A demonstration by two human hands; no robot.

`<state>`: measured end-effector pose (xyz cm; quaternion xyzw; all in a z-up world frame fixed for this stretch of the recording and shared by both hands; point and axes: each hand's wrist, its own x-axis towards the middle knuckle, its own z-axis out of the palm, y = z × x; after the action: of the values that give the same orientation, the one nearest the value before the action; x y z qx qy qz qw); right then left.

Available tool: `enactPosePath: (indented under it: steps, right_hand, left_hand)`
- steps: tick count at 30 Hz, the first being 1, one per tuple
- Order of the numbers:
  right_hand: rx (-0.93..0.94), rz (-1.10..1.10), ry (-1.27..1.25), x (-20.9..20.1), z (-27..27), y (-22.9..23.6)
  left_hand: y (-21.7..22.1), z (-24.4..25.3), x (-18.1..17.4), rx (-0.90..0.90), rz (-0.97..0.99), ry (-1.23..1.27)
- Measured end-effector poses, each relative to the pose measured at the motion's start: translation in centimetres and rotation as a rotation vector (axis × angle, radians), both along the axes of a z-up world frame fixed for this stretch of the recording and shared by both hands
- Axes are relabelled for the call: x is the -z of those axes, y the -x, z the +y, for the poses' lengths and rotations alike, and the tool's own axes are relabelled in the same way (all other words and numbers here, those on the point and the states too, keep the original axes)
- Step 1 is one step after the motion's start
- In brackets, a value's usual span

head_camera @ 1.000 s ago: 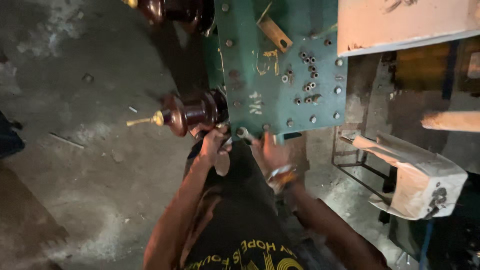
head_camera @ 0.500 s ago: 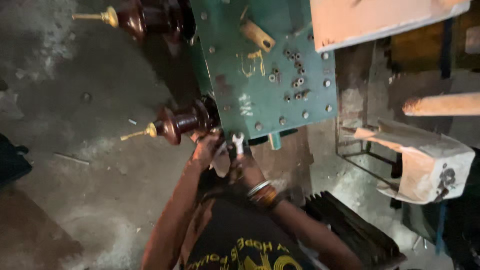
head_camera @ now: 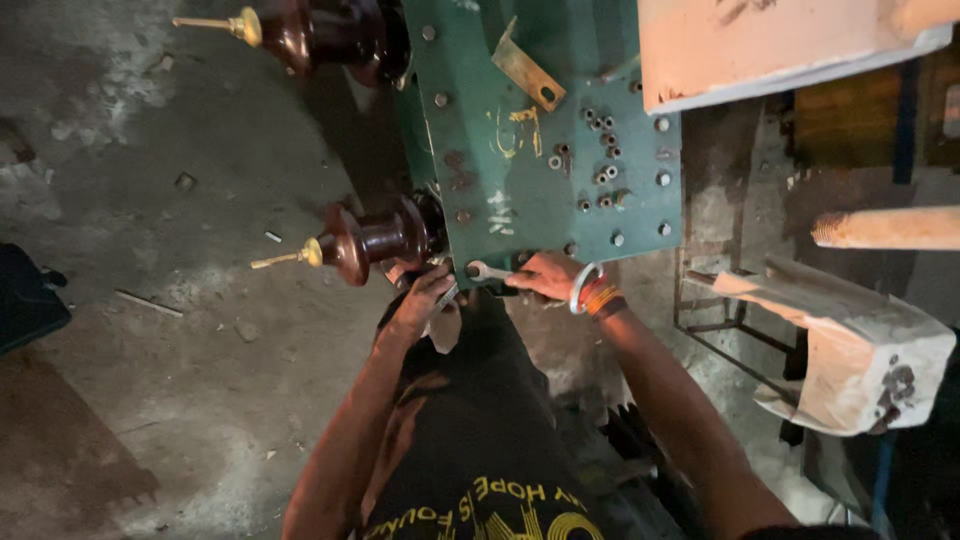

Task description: The person uses a wrench to tighten bolts on a green metal plate attached to an electrical transformer. They work on several bolts in sequence, adjusting the tool and their grip as needed.

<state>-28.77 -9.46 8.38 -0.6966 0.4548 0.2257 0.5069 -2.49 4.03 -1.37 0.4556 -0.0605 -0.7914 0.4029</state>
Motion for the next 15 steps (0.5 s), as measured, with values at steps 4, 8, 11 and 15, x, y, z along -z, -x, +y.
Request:
enactPosePath:
  steps: [4,8,11,15]
  right_hand:
    - [0.033,-0.027,0.204,0.1,1.4,-1.2]
    - [-0.026,0.215,0.242,0.8,1.9,-1.1]
    - [0.031,0.24,0.193,1.7,2.8,-0.7]
    - [-0.075,0.211,0.384,2.7,3.4,0.5]
  left_hand:
    - [0.7,-0.6,-1.3,0.132,-0.062,0.149]
    - [3.0,-2.3,-2.8,0.147,-0.429,0.321]
    - [2.8,-2.0,-3.7,0.149,-0.485,0.239]
    - [2.5,-2.8,-4.5,0.168,-0.524,0.274]
